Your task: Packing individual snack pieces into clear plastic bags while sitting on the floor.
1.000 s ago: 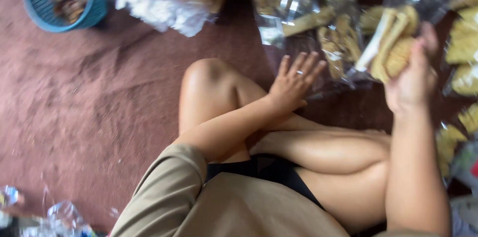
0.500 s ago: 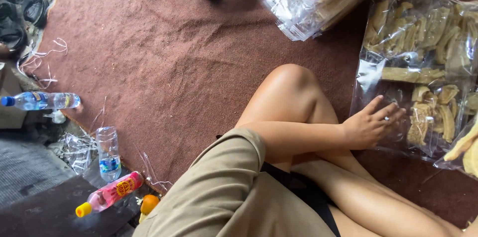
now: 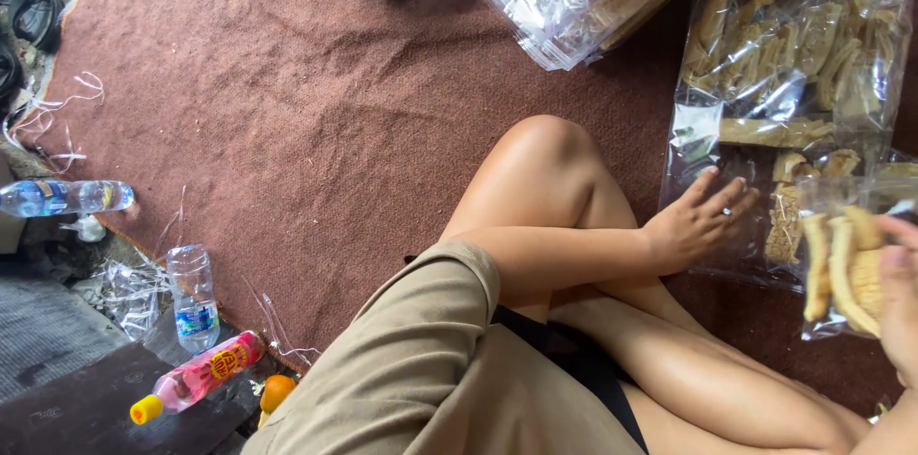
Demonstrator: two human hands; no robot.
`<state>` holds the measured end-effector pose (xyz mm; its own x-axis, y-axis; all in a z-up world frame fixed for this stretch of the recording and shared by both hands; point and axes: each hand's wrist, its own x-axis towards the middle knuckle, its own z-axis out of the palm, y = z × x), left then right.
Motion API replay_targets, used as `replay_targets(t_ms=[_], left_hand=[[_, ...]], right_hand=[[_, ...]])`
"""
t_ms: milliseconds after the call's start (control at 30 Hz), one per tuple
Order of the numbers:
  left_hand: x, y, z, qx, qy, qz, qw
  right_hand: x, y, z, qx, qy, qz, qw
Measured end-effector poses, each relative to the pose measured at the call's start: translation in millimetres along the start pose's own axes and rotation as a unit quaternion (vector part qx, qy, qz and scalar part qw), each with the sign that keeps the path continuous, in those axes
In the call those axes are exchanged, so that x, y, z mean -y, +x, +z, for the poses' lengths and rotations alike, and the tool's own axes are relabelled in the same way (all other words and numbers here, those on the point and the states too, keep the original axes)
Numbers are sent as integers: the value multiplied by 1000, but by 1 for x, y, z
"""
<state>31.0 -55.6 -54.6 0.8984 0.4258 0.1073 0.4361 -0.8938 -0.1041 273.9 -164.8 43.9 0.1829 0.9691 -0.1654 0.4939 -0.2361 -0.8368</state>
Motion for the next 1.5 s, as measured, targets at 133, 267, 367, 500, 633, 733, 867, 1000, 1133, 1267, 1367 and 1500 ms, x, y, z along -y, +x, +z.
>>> replay_targets(t_ms=[133, 267, 367, 500, 633, 733, 867, 1000, 1133, 1267, 1367, 1500], left_hand=[[6, -2, -7, -17, -16, -8, 1000], [10, -1, -15, -35, -63, -21, 997], [25, 0, -32, -57, -111, -67, 990], [29, -2, -55, -117, -216, -112, 963], [36, -8, -71, -192, -238, -87, 948], [35, -10, -58, -189, -253, -67, 947], [39, -16, -77, -132, -436, -82, 887], [41, -16, -74, -206, -577, -131, 779], [38, -10, -13, -219, -586, -342, 701], [44, -1, 53, -50, -733, -540, 411], [41, -1, 64, 11, -775, -543, 324], [49, -4, 33, 28, -787, -529, 317]], right_hand=[[68, -12, 12, 59, -86, 136, 985], [77, -18, 3, 80, -7, 229, 970], [58, -17, -10, 108, 54, 276, 953], [94, -20, -11, 200, -32, 325, 924], [73, -13, 21, 221, -64, 304, 924], [73, -9, 43, 206, -166, 196, 944], [43, 3, 66, 105, -149, 168, 969], [63, 13, 87, 30, -139, 160, 977], [31, 26, 119, -92, -279, 9, 956], [34, 48, 122, -106, -431, 37, 895], [27, 60, 119, -134, -459, -1, 878], [-16, 85, 131, -251, -417, -60, 871]])
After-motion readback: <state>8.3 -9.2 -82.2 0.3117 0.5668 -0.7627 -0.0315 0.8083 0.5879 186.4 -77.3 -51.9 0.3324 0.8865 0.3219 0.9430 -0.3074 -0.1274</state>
